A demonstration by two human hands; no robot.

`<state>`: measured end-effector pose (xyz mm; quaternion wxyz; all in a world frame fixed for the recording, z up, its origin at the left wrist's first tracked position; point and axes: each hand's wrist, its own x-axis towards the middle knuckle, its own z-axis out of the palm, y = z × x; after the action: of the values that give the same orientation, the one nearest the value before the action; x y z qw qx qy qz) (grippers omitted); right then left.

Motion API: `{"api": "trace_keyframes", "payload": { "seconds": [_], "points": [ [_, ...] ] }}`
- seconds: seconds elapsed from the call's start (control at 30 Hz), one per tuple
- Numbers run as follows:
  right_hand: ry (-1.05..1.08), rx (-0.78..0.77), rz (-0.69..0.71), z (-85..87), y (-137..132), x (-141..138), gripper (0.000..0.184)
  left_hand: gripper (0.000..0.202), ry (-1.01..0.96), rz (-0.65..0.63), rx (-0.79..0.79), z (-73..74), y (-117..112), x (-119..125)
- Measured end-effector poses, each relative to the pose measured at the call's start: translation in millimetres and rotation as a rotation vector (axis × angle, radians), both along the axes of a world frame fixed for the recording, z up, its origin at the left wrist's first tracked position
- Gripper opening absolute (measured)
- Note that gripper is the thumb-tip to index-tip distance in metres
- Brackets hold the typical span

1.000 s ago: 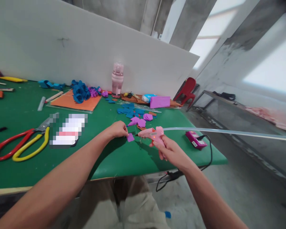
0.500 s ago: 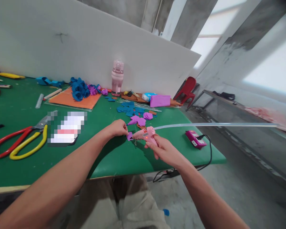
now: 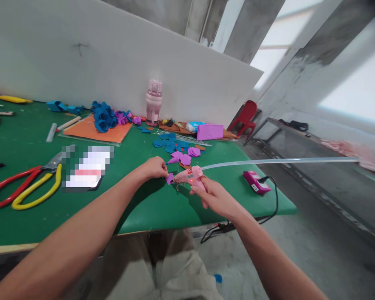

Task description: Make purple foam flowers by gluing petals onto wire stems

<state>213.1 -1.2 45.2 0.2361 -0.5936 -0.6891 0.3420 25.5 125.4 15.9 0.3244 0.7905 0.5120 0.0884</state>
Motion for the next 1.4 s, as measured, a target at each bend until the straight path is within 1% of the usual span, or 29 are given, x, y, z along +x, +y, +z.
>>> {"api": "trace_keyframes", "payload": {
  "seconds": [0.17, 0.37, 0.6, 0.77, 1.23, 1.4],
  "points": [
    [-0.029, 0.023, 0.018, -1.3, 1.4, -1.4, 0.023, 0.009, 0.005, 0.0, 0.002, 0.4, -0.2, -0.1],
    [-0.047, 0.027, 0.005, -2.0, 2.2, -2.0, 0.021, 0.008, -0.002, 0.002, -0.008, 0.6, -0.1, 0.2],
    [-0.094, 0.09, 0.024, -1.0, 2.1, -1.4, 0.019, 0.01, -0.002, 0.002, -0.013, -0.4, 0.8, -0.1],
    [-0.087, 0.081, 0.028, -1.0, 2.4, -1.5, 0.016, 0.011, -0.009, 0.002, -0.012, -0.7, 0.3, -0.2],
    [-0.014, 0.099, 0.029, -3.5, 2.0, -1.2, 0.019, 0.011, -0.016, -0.002, -0.016, -0.4, -0.3, -0.5],
    [-0.045, 0.101, 0.031, -3.8, 2.5, -1.0, 0.017, 0.008, -0.012, -0.008, -0.02, -0.6, 0.0, -0.4]
  ]
}}
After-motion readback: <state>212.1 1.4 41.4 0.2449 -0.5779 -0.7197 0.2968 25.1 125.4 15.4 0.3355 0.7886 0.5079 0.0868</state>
